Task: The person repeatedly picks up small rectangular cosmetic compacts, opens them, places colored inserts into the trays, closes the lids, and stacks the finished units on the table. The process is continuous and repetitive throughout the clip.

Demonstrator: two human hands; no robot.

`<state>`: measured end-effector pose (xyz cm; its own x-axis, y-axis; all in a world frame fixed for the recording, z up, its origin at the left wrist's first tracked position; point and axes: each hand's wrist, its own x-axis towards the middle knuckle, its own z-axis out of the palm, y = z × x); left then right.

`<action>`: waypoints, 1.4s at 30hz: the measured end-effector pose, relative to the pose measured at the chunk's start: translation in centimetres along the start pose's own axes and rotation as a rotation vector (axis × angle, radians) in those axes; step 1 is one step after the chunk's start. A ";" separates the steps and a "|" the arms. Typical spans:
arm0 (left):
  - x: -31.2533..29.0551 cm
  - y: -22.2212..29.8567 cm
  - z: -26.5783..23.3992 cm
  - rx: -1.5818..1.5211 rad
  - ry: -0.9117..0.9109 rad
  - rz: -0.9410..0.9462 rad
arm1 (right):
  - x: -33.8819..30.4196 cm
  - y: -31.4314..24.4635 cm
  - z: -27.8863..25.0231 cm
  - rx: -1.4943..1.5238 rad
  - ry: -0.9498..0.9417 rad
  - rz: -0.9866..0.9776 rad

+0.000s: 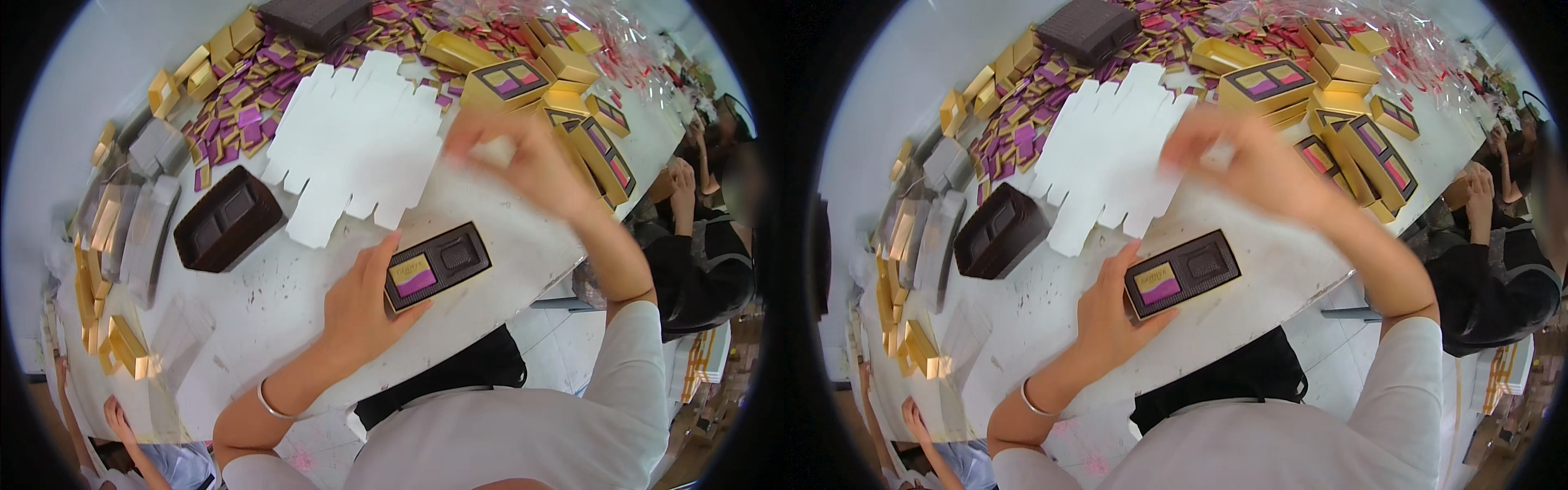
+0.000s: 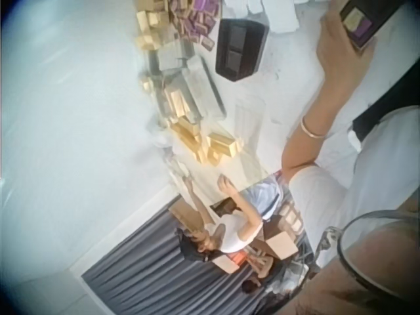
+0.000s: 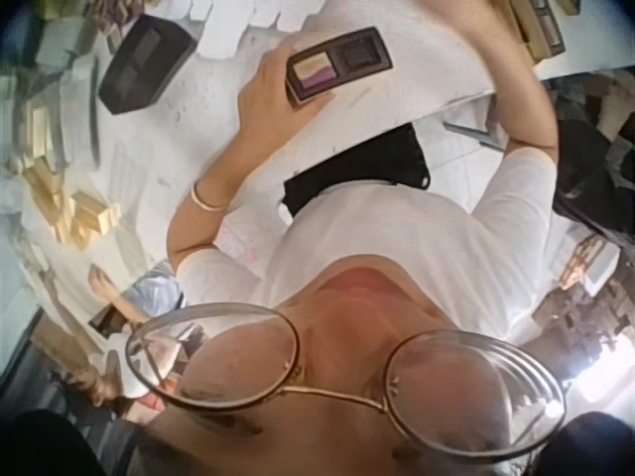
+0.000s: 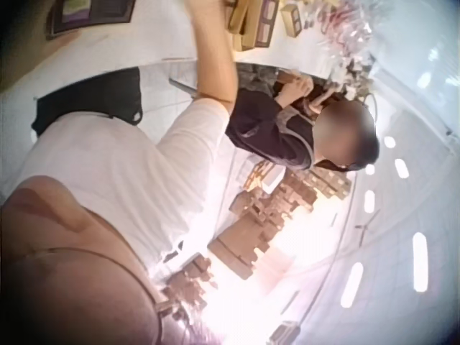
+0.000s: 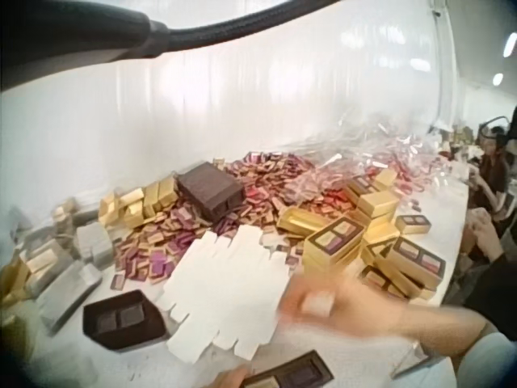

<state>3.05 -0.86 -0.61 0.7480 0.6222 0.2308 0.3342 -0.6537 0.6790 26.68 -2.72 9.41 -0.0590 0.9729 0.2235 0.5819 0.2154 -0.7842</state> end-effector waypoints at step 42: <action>0.6 0.2 0.2 0.030 0.031 0.118 | -7.7 3.4 2.2 0.761 -0.003 0.490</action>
<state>3.68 -0.76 -0.46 0.7654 0.5527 0.3296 0.2621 -0.7356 0.6247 27.35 -9.25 3.76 0.0518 0.9701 -0.2373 -0.1517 -0.2272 -0.9620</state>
